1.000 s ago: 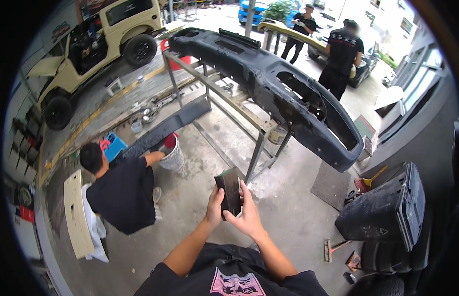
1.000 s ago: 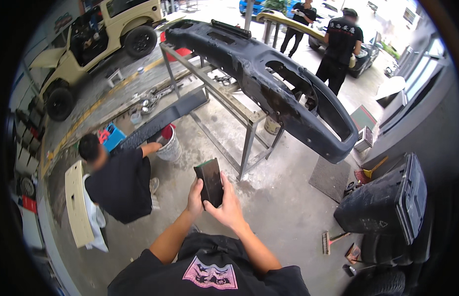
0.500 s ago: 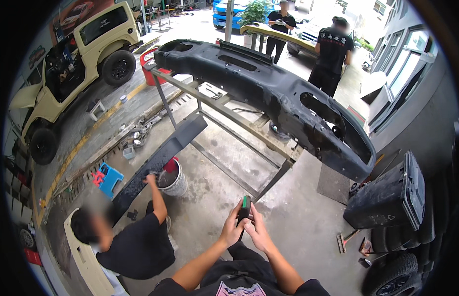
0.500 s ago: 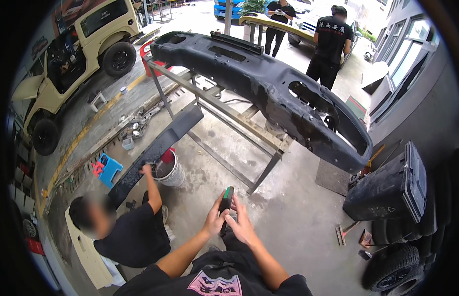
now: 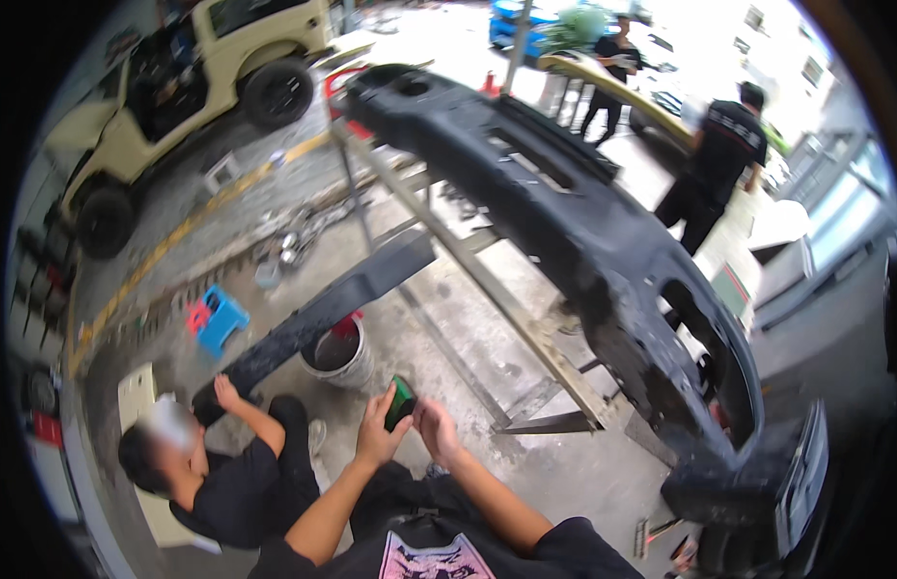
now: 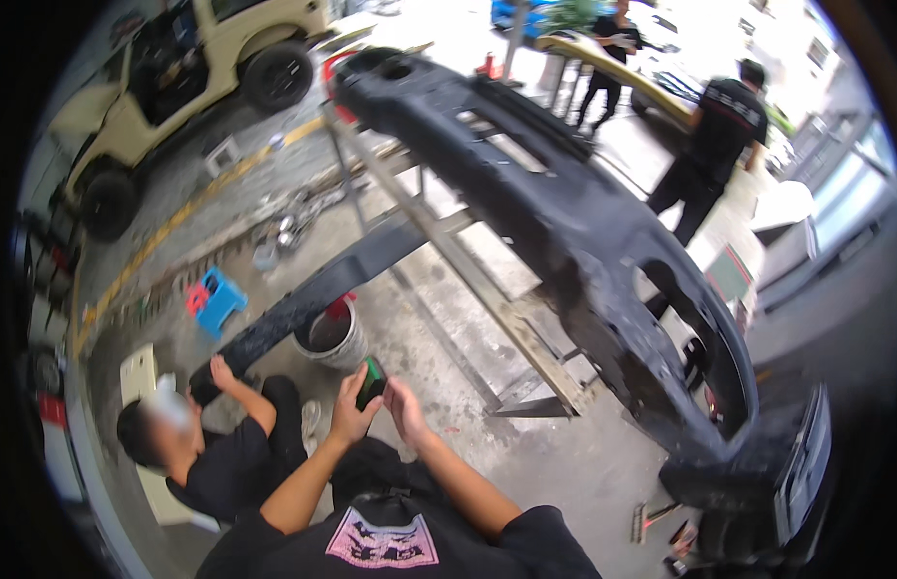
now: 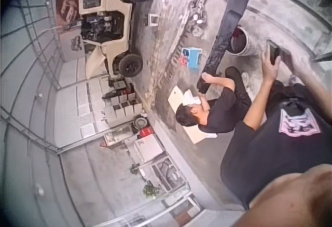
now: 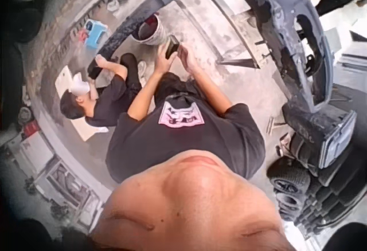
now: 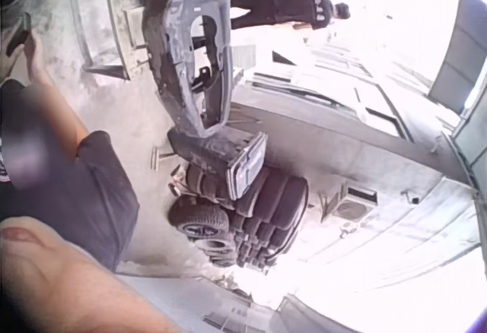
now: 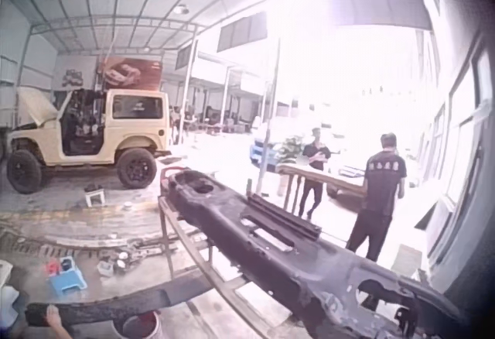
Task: The person sands a black car bumper mounted on a metal stand using a green sanding block. The person repeatedly rubs the block over various sections of the bumper, including edges and recessed areas, while another person works nearby on a separate part.
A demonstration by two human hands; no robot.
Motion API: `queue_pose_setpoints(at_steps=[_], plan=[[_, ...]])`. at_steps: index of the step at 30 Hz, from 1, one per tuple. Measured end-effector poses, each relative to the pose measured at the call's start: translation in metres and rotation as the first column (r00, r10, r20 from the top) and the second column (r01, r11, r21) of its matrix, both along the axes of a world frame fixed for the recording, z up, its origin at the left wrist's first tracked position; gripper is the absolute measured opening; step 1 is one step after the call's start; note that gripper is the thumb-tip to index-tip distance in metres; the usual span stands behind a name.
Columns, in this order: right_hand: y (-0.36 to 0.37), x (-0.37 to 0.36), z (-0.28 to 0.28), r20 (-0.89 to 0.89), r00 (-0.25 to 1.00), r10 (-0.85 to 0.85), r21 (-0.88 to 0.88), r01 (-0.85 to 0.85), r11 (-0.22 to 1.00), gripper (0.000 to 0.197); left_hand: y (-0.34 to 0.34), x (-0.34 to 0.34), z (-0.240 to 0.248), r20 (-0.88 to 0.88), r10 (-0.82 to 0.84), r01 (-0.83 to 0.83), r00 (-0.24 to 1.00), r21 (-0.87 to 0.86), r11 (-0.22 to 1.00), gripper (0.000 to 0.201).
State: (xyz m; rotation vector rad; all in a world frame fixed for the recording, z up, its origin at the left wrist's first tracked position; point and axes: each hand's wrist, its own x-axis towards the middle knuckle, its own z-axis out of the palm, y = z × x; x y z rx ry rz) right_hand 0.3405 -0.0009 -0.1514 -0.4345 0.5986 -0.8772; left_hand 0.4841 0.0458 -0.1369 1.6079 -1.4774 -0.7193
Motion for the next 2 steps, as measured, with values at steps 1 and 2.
queue_pose_setpoints(at_steps=[1, 2], plan=[[-0.0057, 0.0109, 0.0275, -0.065, 0.991, -0.12, 0.1, 0.127, 0.987, 0.027, -0.0072, 0.0025, -0.0011, 0.001, 0.025, -0.025, 1.0, 0.014, 1.0, 0.076], [-0.0035, 0.0186, 0.0291, -0.073, 0.995, -0.061, 0.123, 0.07, 0.99, 0.027, -0.0131, 0.0052, 0.0046, 0.036, 0.008, -0.009, 0.999, 0.011, 1.0, 0.076]])
